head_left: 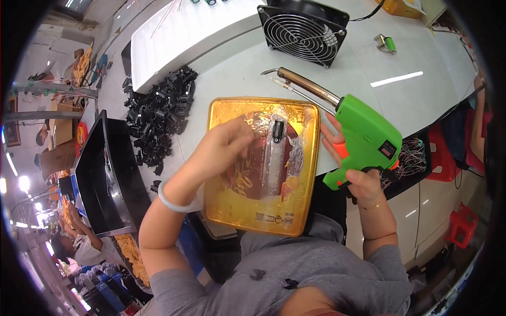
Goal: The person solders wires to small circuit boards using a handheld soldering gun.
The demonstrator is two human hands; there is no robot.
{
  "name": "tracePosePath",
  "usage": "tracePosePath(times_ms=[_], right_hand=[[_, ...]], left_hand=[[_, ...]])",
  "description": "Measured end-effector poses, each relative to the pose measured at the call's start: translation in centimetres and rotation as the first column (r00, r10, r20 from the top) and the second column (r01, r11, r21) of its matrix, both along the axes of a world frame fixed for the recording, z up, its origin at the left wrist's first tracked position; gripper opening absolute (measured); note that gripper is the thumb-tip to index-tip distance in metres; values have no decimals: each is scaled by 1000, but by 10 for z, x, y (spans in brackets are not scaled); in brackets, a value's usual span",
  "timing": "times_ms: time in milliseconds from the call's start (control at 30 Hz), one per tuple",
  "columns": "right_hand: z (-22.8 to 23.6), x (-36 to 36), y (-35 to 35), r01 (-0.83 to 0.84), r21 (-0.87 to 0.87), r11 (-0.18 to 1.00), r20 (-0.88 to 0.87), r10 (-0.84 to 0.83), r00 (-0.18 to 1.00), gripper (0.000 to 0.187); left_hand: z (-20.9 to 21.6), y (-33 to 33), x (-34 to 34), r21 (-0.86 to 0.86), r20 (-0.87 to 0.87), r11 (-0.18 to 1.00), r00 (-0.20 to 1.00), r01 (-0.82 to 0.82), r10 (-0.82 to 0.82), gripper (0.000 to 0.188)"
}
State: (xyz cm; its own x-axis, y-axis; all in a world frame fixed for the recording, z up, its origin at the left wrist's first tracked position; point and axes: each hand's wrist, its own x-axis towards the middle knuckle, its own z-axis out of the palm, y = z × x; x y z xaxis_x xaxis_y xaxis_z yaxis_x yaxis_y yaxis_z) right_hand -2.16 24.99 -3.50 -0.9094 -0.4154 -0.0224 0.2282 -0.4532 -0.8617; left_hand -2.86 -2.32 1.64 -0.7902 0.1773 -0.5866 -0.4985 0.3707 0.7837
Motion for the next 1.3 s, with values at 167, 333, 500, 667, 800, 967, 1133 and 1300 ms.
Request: tracePosePath(times_ms=[167, 333, 500, 667, 800, 967, 1133, 1300], right_hand=[[0, -6, 0, -40, 7, 999, 50, 39, 998, 60], [3, 10, 8, 15, 14, 1000, 40, -15, 999, 62], [-2, 34, 28, 79, 109, 991, -47, -74, 996, 64], [-1, 52, 28, 149, 186, 971, -11, -150, 989, 68], [1, 60, 22, 158, 243, 957, 2, -163, 987, 68], [5, 68, 16, 142, 246, 959, 8, -149, 989, 66], [4, 70, 12, 134, 246, 960, 10, -141, 990, 62], [5, 70, 7, 145, 239, 960, 7, -151, 989, 57]], left_hand=[[8, -2, 4, -244, -222, 965, 964, 94, -150, 3], [20, 5, -4, -730, -481, 683, 697, 18, -532, 5], [7, 12, -6, -539, -538, 841, 751, 40, -381, 7], [-5, 18, -8, -376, -515, 926, 827, 19, -226, 10], [-15, 19, -5, -426, -578, 905, 774, -16, -258, 9], [-26, 23, 1, -457, -710, 887, 630, -72, -315, 10], [-29, 26, 3, -500, -754, 853, 560, -150, -343, 8], [-27, 27, 4, -503, -733, 853, 593, -142, -333, 9]])
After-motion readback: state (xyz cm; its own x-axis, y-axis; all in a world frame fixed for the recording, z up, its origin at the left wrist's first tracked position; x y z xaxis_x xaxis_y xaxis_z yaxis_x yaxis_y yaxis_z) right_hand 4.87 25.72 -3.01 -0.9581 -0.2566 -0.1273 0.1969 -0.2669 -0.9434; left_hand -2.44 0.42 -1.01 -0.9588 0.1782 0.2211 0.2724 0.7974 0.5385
